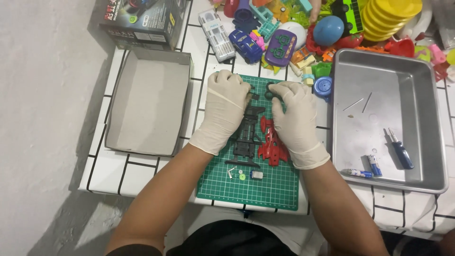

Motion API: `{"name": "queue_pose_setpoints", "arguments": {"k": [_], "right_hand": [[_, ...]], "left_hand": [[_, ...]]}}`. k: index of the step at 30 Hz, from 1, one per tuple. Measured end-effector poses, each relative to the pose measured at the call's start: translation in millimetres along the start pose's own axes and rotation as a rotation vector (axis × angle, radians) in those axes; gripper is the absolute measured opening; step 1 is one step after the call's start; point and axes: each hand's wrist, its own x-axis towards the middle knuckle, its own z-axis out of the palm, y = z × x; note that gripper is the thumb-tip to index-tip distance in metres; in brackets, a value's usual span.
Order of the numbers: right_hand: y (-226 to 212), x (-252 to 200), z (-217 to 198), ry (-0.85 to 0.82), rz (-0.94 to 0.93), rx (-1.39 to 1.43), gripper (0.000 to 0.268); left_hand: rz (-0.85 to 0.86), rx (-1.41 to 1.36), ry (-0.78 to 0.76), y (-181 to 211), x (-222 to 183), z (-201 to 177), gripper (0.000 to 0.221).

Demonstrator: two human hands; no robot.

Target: Unboxing a toy car kit and assembling the plastic chassis and components on a cutting mat.

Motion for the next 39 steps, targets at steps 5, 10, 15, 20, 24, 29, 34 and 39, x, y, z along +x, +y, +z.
{"name": "queue_pose_setpoints", "arguments": {"k": [5,10,15,20,24,29,34,39], "right_hand": [[0,0,-1,0.01,0.015,0.006,0.029],[-6,3,-4,-0.044,0.027,0.095,0.035],[-20,6,-7,-0.084,0.054,0.237,0.041],[-11,0,-1,-0.051,0.089,0.269,0.028],[-19,2,-5,-0.045,0.235,0.427,0.026],[-26,4,-3,-0.093,0.396,0.561,0.026],[-25,6,-7,-0.203,0.382,0.433,0.026],[-32,9,-13,-0.309,0.403,0.354,0.023]], "left_hand": [[-0.002,0.035,-0.059,-10,-1,24,0.005],[-0.083,-0.033,-0.064,-2,9,-4,0.005],[-0.116,-0.317,-0.141,-5,14,-35,0.003],[-0.157,-0.595,-0.21,-3,8,-58,0.007],[-0.249,-0.874,-0.24,3,-1,-90,0.019],[-0.249,-0.961,-0.106,-1,-18,-78,0.018],[-0.406,-1.059,-0.014,3,-32,-60,0.015],[-0.347,-0.998,-0.065,-3,-42,-58,0.017]]}}
